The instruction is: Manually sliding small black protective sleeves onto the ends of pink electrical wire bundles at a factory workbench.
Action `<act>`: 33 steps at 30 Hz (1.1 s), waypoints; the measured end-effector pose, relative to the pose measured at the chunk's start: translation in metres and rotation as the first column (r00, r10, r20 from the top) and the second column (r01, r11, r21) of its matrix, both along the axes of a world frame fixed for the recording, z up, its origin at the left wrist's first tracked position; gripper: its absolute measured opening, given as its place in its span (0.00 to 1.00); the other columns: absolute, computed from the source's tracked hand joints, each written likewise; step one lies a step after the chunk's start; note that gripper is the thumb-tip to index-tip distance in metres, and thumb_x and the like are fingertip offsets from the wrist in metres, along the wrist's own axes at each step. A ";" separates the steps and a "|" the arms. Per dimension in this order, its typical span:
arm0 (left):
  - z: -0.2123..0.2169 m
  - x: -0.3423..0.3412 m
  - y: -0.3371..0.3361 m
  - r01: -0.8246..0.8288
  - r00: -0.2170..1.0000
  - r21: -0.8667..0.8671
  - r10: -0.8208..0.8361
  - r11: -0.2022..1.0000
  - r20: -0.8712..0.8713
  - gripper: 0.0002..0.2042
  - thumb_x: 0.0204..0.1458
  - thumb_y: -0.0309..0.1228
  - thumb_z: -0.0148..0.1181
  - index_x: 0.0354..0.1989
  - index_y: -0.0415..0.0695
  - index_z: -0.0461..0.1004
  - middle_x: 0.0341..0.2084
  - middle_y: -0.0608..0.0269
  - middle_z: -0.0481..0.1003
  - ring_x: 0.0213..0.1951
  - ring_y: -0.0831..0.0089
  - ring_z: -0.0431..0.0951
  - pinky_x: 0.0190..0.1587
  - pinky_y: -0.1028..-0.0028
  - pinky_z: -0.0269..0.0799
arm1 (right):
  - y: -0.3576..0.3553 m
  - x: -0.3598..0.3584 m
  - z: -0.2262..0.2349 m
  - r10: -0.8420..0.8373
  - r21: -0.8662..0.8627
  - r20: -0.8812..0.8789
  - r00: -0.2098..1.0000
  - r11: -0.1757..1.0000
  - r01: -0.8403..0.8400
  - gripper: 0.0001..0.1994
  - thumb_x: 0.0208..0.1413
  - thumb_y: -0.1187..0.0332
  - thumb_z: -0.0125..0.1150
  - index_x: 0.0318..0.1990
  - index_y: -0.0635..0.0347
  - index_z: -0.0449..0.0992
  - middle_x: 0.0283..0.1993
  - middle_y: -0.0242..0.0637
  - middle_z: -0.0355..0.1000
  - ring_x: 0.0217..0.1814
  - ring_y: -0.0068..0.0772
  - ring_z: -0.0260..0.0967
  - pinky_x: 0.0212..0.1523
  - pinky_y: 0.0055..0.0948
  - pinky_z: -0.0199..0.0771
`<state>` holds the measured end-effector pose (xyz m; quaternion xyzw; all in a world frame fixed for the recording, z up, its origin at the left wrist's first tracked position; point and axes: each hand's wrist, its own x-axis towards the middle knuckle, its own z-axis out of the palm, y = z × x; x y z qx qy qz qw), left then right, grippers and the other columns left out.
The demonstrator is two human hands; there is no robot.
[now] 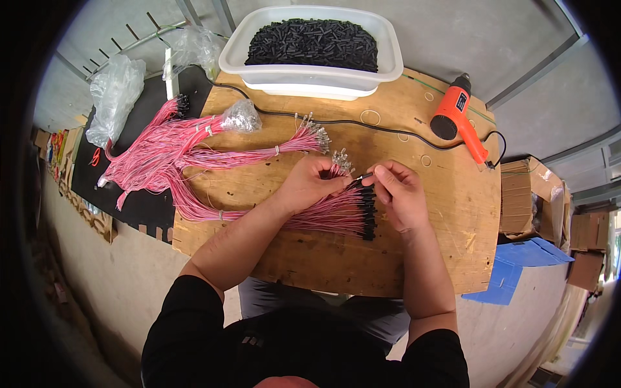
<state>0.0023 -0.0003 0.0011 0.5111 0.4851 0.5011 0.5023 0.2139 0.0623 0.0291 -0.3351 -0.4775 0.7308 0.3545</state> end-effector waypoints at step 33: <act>0.004 -0.002 -0.001 0.091 0.996 -0.011 -0.091 0.996 0.023 0.07 0.56 0.27 0.66 0.37 0.35 0.81 0.28 0.67 0.80 0.32 0.86 0.74 0.35 0.78 0.73 | -0.003 0.001 0.007 0.090 -0.114 -0.018 0.996 0.989 -0.092 0.06 0.63 0.71 0.62 0.41 0.65 0.78 0.33 0.41 0.79 0.20 0.14 0.56 0.22 0.15 0.54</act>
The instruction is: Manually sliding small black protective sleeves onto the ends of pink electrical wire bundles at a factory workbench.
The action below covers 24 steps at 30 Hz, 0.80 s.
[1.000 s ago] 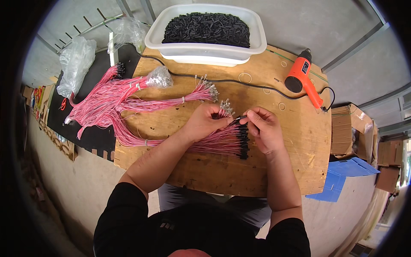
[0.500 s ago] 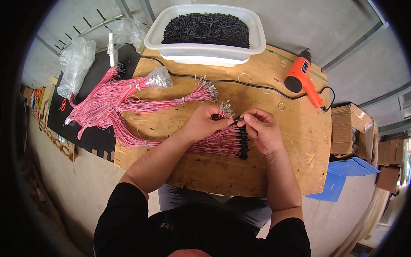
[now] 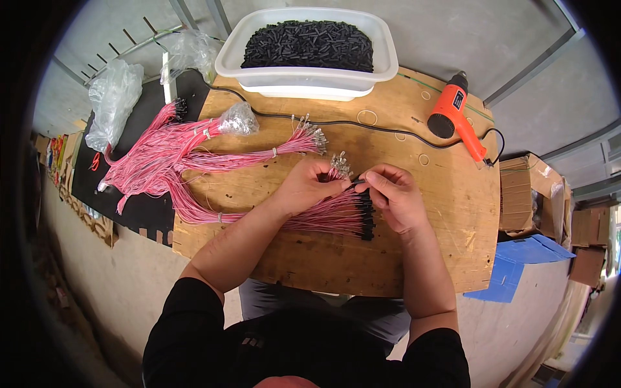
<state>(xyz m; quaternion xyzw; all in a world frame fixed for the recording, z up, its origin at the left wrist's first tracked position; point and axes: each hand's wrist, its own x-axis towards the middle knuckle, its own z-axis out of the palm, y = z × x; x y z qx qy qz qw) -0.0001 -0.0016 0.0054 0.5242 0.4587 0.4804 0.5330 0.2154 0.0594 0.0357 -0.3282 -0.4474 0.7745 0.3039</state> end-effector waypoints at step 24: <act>-0.008 0.004 0.000 -0.015 0.998 0.095 0.021 0.995 -0.067 0.05 0.56 0.24 0.68 0.39 0.38 0.81 0.30 0.69 0.79 0.34 0.86 0.75 0.37 0.80 0.72 | 0.007 0.007 -0.002 -0.153 0.170 0.062 0.986 0.975 0.141 0.05 0.61 0.72 0.64 0.39 0.64 0.79 0.29 0.28 0.74 0.23 0.11 0.56 0.25 0.14 0.53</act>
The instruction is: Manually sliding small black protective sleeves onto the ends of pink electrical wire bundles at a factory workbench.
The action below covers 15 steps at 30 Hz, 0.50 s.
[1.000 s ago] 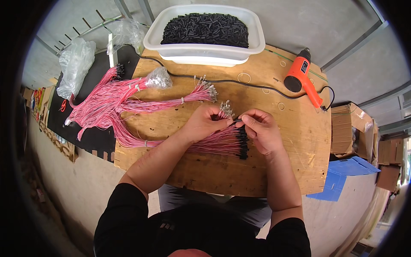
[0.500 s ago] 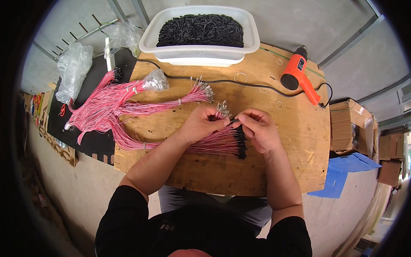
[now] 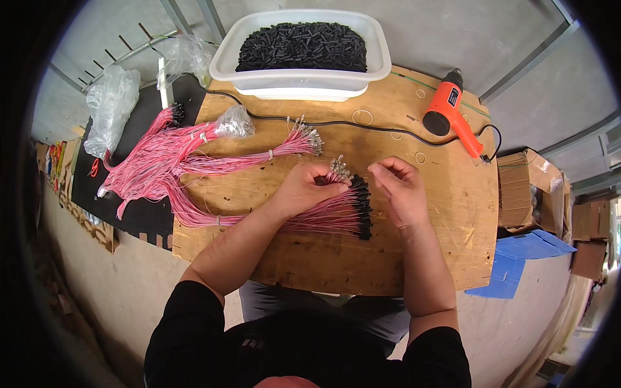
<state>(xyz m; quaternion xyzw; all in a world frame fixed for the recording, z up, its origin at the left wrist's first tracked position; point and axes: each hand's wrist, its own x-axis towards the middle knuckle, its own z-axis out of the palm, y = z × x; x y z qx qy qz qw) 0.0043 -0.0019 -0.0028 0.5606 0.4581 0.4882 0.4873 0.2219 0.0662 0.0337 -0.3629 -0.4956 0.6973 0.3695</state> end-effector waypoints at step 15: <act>0.000 0.001 0.001 -0.043 0.997 -0.023 0.045 0.999 0.060 0.07 0.55 0.28 0.68 0.35 0.36 0.81 0.25 0.67 0.79 0.29 0.86 0.73 0.32 0.78 0.71 | -0.011 -0.011 -0.010 0.024 0.281 0.254 0.967 0.955 -0.098 0.04 0.61 0.75 0.65 0.40 0.65 0.81 0.31 0.23 0.74 0.31 0.10 0.64 0.33 0.15 0.65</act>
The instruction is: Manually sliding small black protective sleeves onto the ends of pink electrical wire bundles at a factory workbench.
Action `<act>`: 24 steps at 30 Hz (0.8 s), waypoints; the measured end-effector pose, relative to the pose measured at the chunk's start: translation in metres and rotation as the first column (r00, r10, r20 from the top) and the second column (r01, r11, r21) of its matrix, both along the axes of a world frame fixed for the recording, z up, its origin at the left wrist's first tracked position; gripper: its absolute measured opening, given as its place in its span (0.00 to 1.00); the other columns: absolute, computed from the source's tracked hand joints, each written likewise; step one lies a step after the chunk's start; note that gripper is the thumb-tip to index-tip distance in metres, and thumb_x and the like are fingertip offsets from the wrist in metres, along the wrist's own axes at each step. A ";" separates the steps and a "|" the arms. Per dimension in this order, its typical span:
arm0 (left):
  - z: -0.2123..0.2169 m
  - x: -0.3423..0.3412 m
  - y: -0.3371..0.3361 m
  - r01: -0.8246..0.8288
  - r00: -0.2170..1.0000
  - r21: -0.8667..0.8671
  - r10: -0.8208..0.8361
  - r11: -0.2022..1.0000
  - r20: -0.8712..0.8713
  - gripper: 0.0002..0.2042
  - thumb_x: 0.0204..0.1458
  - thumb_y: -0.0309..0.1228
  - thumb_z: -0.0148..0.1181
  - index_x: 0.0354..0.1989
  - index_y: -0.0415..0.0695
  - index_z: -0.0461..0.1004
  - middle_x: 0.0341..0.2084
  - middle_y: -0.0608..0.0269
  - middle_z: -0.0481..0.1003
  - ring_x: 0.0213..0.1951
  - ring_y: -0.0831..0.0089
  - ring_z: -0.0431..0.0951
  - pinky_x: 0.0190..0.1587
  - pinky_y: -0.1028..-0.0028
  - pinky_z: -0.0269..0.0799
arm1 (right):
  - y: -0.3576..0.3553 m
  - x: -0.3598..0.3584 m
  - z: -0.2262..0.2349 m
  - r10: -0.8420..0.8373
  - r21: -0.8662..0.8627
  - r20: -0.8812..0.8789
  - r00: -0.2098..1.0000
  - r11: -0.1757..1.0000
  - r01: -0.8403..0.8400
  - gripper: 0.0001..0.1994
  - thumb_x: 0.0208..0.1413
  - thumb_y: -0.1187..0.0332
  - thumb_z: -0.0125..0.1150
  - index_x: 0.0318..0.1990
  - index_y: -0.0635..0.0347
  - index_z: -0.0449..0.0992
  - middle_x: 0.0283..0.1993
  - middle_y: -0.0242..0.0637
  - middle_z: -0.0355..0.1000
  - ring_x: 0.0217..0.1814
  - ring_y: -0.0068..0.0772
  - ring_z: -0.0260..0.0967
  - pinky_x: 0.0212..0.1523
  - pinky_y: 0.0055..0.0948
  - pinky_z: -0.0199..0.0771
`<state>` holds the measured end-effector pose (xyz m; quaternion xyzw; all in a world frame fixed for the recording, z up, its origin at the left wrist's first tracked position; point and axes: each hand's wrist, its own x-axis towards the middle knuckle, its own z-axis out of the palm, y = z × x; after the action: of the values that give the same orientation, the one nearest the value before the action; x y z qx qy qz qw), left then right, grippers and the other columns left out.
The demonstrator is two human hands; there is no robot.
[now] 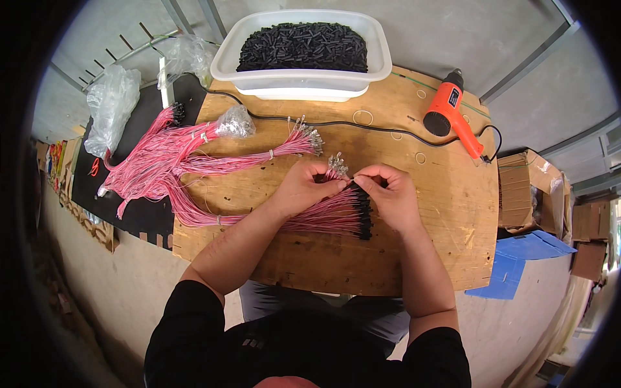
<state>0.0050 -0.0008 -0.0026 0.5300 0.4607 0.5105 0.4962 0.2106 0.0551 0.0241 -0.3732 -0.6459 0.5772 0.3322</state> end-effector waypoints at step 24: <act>0.004 -0.001 0.000 -0.051 0.999 -0.079 0.049 0.996 -0.017 0.07 0.55 0.28 0.68 0.33 0.36 0.80 0.23 0.70 0.77 0.27 0.87 0.70 0.30 0.78 0.69 | 0.029 0.015 -0.005 -0.438 -0.680 -0.438 0.785 0.733 0.029 0.08 0.64 0.81 0.53 0.49 0.66 0.74 0.46 0.45 0.76 0.40 0.31 0.76 0.42 0.21 0.83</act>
<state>0.0041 -0.0012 0.0013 0.5020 0.4976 0.4999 0.5005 0.2254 0.0838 0.0189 -0.3546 -0.2234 0.7966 0.4357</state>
